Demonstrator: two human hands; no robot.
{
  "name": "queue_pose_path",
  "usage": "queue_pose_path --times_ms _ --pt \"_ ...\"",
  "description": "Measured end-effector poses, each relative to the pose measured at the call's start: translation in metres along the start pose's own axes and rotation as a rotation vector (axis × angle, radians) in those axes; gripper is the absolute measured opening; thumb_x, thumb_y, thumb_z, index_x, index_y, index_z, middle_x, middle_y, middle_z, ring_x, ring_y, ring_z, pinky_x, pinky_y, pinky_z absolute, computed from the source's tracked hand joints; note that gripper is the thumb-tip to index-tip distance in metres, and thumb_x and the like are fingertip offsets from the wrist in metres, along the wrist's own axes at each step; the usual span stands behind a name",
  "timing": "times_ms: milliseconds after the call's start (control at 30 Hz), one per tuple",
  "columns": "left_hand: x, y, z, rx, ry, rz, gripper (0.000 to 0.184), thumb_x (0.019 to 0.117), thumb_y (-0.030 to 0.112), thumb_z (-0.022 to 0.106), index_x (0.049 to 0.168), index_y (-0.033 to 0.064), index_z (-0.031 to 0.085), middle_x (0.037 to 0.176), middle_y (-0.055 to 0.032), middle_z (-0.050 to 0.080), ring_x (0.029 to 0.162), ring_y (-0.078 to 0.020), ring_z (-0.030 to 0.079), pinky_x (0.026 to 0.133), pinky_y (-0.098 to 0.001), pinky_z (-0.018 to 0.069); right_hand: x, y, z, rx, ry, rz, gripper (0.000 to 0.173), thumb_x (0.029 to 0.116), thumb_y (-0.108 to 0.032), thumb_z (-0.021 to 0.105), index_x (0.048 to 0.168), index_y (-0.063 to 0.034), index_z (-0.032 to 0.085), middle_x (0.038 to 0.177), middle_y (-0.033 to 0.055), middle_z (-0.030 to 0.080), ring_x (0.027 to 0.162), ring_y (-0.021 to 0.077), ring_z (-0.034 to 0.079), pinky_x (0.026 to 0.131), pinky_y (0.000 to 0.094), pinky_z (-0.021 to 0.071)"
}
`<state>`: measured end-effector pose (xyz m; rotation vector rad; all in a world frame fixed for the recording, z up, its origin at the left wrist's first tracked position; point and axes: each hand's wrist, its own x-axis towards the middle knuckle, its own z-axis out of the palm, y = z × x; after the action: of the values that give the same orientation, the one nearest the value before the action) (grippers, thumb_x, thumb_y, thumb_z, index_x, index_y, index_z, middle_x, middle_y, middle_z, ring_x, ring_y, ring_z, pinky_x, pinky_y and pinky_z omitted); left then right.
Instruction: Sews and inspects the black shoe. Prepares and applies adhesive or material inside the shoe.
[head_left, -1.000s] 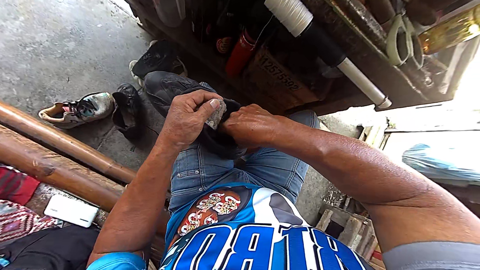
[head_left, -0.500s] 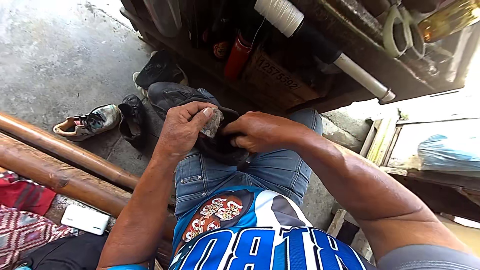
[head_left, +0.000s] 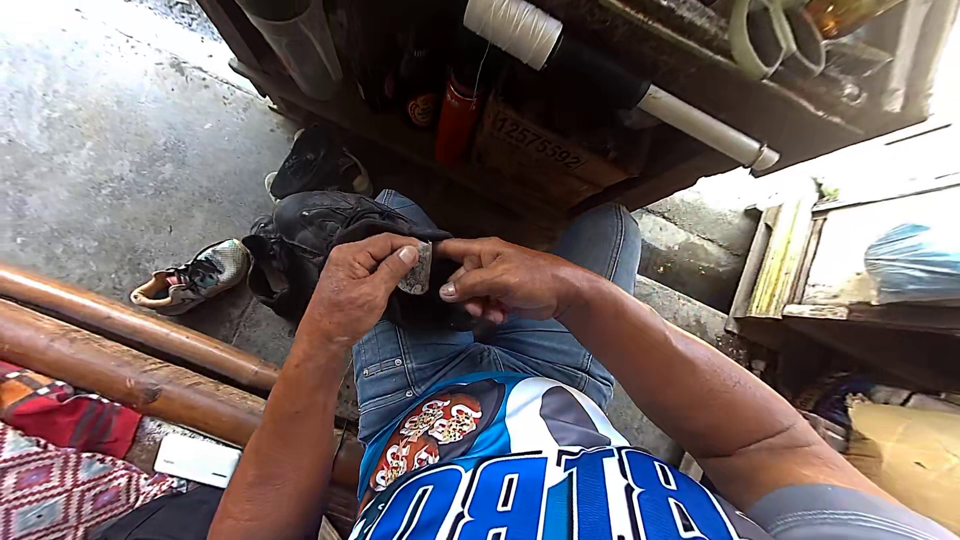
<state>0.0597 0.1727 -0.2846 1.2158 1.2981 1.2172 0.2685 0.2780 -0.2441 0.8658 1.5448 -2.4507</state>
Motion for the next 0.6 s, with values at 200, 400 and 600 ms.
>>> queue_pose_path --times_ms 200,400,600 --pt "-0.001 0.002 0.001 0.028 0.089 -0.036 0.02 0.1052 0.01 0.055 0.109 0.0047 0.074 0.099 -0.0023 0.074 0.088 -0.0084 0.07 0.08 -0.0253 0.0595 -0.013 0.013 0.007 0.263 0.008 -0.12 0.051 0.0994 -0.01 0.051 0.15 -0.0114 0.046 0.065 0.0024 0.052 0.047 0.005 0.049 0.043 0.0182 0.0451" --pt "0.006 0.015 0.007 -0.11 0.158 -0.191 0.02 0.1056 0.012 0.055 0.109 0.0037 0.074 0.094 -0.0048 0.075 0.078 -0.0124 0.073 0.071 -0.0311 0.0641 -0.003 0.011 0.03 -0.771 0.198 -0.065 0.077 0.0997 -0.012 0.061 0.166 -0.0221 0.022 0.069 0.0044 0.057 0.059 0.0166 0.056 0.056 0.0363 0.051" --pt "0.004 0.016 0.003 -0.152 0.163 -0.248 0.021 0.1059 0.016 0.055 0.108 0.0058 0.074 0.094 -0.0037 0.075 0.078 -0.0115 0.072 0.072 -0.0302 0.0626 -0.008 0.004 0.039 -1.085 0.287 -0.08 0.068 0.0999 -0.018 0.059 0.162 -0.0259 0.033 0.072 0.0041 0.063 0.066 0.0222 0.062 0.062 0.0445 0.0522"
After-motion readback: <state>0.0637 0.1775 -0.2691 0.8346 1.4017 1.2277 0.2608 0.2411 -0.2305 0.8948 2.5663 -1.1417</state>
